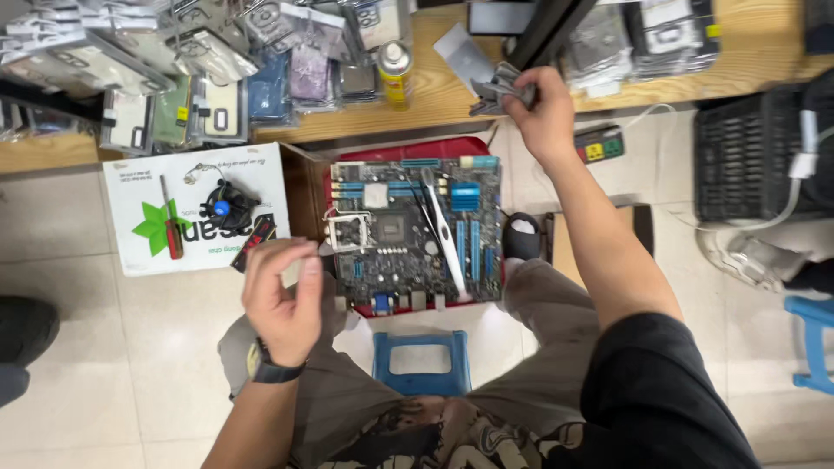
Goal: The person cleans a CPU chip using a toothbrush and a spray can, then wipes it with a cloth. The person scrubs the chip surface and edges, sprays the brush, and wipes the chip until it appears clean.
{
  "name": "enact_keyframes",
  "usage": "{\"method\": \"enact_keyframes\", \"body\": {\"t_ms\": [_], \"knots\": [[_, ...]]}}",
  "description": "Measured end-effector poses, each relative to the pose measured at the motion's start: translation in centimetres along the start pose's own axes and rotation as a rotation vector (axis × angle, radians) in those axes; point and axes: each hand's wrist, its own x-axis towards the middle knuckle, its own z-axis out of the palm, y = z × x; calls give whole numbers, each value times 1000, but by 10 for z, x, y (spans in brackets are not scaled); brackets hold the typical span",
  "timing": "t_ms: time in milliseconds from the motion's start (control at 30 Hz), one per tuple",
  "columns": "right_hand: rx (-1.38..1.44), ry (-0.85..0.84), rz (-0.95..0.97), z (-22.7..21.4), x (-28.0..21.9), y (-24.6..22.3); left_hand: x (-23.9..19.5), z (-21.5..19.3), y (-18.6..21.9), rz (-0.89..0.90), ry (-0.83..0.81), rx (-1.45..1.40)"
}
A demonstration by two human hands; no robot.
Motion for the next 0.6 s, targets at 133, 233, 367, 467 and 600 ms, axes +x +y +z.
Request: {"method": "enact_keyframes", "body": {"t_ms": [133,233,367,467,600], "knots": [[366,-17,-54,-90,-61,-101,8,34,58,111,-227,-43],[583,-54,-93,-113,-113,-173,14,68,86,57,-390,-139],[714,-113,-55,-93,-204,-208,-25,85,116,-96,-409,-369],[1024,-223,149,-94,-233,-234,-63,80,93,-293,-403,-332],[1026,-303,192,-63,-250,-224,-77,54,76,-195,-259,-203]]}}
